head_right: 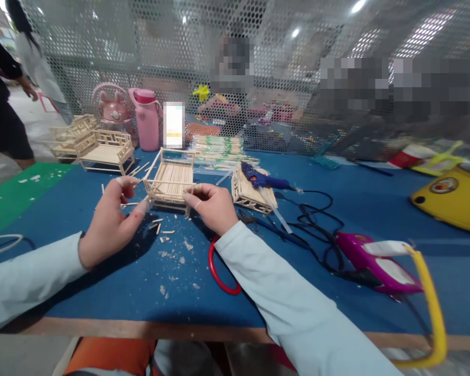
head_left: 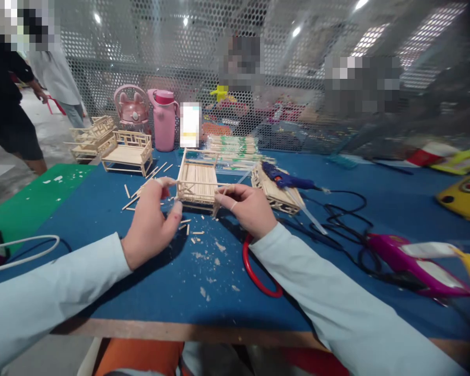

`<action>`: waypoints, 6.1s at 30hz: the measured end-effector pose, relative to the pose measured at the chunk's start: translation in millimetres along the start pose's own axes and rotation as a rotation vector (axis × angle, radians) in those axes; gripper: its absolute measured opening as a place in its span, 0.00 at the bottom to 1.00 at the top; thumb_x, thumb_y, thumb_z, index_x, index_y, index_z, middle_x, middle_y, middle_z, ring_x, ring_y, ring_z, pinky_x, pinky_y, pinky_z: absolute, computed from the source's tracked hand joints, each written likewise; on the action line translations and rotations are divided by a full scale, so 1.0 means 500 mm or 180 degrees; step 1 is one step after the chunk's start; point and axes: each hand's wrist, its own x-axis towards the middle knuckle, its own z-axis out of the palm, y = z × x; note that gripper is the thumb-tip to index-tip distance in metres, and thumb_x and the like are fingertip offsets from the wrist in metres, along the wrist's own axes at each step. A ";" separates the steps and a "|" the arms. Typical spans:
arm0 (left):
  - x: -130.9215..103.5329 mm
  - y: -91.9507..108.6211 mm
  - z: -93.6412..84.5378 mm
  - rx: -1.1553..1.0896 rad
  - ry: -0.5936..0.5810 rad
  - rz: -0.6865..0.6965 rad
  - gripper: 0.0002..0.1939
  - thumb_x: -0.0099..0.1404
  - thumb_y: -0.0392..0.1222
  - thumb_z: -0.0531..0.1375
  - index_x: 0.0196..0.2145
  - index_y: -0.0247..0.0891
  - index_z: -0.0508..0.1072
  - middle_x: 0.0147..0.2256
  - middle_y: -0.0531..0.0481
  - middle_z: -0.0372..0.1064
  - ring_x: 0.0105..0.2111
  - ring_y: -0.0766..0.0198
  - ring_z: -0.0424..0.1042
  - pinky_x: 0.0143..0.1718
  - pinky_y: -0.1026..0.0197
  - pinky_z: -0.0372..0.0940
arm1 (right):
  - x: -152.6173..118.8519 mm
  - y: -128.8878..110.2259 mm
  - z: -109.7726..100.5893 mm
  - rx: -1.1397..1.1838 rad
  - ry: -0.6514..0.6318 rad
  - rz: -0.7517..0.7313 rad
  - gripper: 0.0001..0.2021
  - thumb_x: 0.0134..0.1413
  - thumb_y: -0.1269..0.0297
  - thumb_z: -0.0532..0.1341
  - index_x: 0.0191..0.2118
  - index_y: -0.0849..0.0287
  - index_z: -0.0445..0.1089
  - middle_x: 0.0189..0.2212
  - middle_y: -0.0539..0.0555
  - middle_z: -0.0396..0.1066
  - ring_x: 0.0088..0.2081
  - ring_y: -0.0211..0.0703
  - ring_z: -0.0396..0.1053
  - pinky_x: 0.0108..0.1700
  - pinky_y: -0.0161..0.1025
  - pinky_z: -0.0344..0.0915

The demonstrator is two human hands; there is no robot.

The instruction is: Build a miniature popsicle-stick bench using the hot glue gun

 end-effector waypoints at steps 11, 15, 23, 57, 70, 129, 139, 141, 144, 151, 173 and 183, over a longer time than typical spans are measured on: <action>0.052 0.057 0.063 0.0444 -0.1032 0.0197 0.13 0.68 0.41 0.50 0.38 0.33 0.73 0.29 0.45 0.74 0.27 0.62 0.72 0.30 0.61 0.63 | -0.002 0.003 -0.004 -0.0016 -0.0194 -0.0263 0.09 0.40 0.61 0.65 0.28 0.61 0.74 0.26 0.52 0.75 0.28 0.39 0.69 0.36 0.41 0.67; 0.060 0.052 0.076 0.1049 -0.1050 0.0348 0.13 0.68 0.42 0.51 0.37 0.34 0.73 0.29 0.43 0.76 0.28 0.60 0.74 0.29 0.62 0.63 | -0.003 0.003 -0.005 -0.0216 -0.0184 -0.0326 0.08 0.42 0.61 0.63 0.28 0.61 0.73 0.26 0.52 0.74 0.28 0.39 0.68 0.36 0.41 0.65; 0.049 0.025 0.003 0.0723 -0.1170 0.0430 0.12 0.67 0.40 0.52 0.40 0.36 0.74 0.32 0.47 0.77 0.28 0.64 0.73 0.30 0.64 0.62 | -0.008 0.010 -0.009 -0.0504 -0.0225 -0.0733 0.10 0.49 0.61 0.61 0.36 0.60 0.72 0.24 0.48 0.67 0.27 0.37 0.62 0.34 0.38 0.63; 0.010 -0.022 -0.057 0.0591 -0.2014 -0.0212 0.10 0.62 0.37 0.55 0.39 0.35 0.74 0.35 0.46 0.75 0.34 0.60 0.72 0.37 0.59 0.65 | -0.062 -0.031 0.027 -0.2327 -0.1680 -0.1521 0.13 0.57 0.68 0.54 0.42 0.58 0.75 0.33 0.56 0.75 0.35 0.42 0.71 0.38 0.37 0.64; 0.005 -0.019 -0.057 0.0780 -0.2351 -0.0011 0.13 0.66 0.46 0.53 0.35 0.37 0.74 0.34 0.46 0.72 0.33 0.59 0.70 0.35 0.58 0.64 | -0.048 -0.053 -0.034 -0.2112 -0.0922 -0.1280 0.08 0.52 0.65 0.58 0.29 0.56 0.75 0.27 0.51 0.76 0.27 0.39 0.70 0.33 0.37 0.64; -0.018 0.060 0.018 -0.3875 -0.1910 -0.2779 0.14 0.54 0.44 0.68 0.28 0.30 0.70 0.22 0.54 0.70 0.19 0.75 0.68 0.23 0.71 0.63 | -0.232 -0.070 -0.124 -0.1679 -0.0074 0.0251 0.20 0.46 0.57 0.62 0.47 0.55 0.64 0.26 0.50 0.70 0.23 0.42 0.69 0.26 0.38 0.69; -0.029 0.060 0.012 -0.3700 -0.1945 -0.2117 0.26 0.47 0.61 0.66 0.26 0.32 0.68 0.23 0.54 0.69 0.21 0.73 0.67 0.25 0.68 0.64 | -0.205 -0.116 -0.030 -0.1935 -0.0956 0.0138 0.13 0.48 0.57 0.59 0.40 0.56 0.65 0.29 0.50 0.71 0.28 0.39 0.66 0.33 0.37 0.66; -0.029 0.060 0.010 -0.3711 -0.1903 -0.2077 0.26 0.47 0.60 0.66 0.27 0.32 0.68 0.24 0.54 0.68 0.22 0.73 0.67 0.26 0.68 0.63 | -0.205 -0.117 -0.025 -0.1884 -0.0924 0.0101 0.13 0.49 0.57 0.59 0.40 0.57 0.65 0.30 0.50 0.71 0.29 0.40 0.67 0.35 0.38 0.66; -0.029 0.059 0.010 -0.3711 -0.1878 -0.2023 0.25 0.47 0.60 0.67 0.27 0.32 0.68 0.23 0.54 0.68 0.22 0.73 0.67 0.27 0.67 0.63 | -0.206 -0.110 -0.021 -0.1871 -0.0882 0.0050 0.16 0.48 0.58 0.59 0.43 0.57 0.64 0.35 0.53 0.72 0.34 0.43 0.69 0.39 0.40 0.67; -0.032 0.057 0.013 -0.3695 -0.1730 -0.2011 0.21 0.49 0.55 0.67 0.27 0.33 0.70 0.23 0.54 0.68 0.24 0.71 0.67 0.28 0.66 0.62 | -0.208 -0.090 -0.019 -0.2070 -0.0704 -0.0317 0.21 0.47 0.57 0.61 0.48 0.58 0.62 0.44 0.60 0.70 0.46 0.51 0.69 0.48 0.49 0.66; -0.023 0.061 0.002 -0.3501 -0.1744 -0.1727 0.10 0.56 0.41 0.65 0.25 0.33 0.71 0.24 0.53 0.66 0.27 0.69 0.65 0.33 0.66 0.62 | -0.211 -0.086 -0.014 -0.2167 -0.0656 -0.0716 0.22 0.48 0.58 0.62 0.49 0.58 0.62 0.44 0.60 0.70 0.46 0.51 0.69 0.47 0.49 0.67; -0.027 0.061 0.006 -0.3583 -0.1716 -0.1686 0.15 0.54 0.49 0.67 0.26 0.34 0.71 0.23 0.54 0.67 0.25 0.69 0.65 0.33 0.65 0.62 | -0.211 -0.084 -0.013 -0.1746 -0.0793 -0.0576 0.19 0.51 0.56 0.60 0.48 0.57 0.65 0.43 0.60 0.71 0.43 0.48 0.71 0.46 0.45 0.67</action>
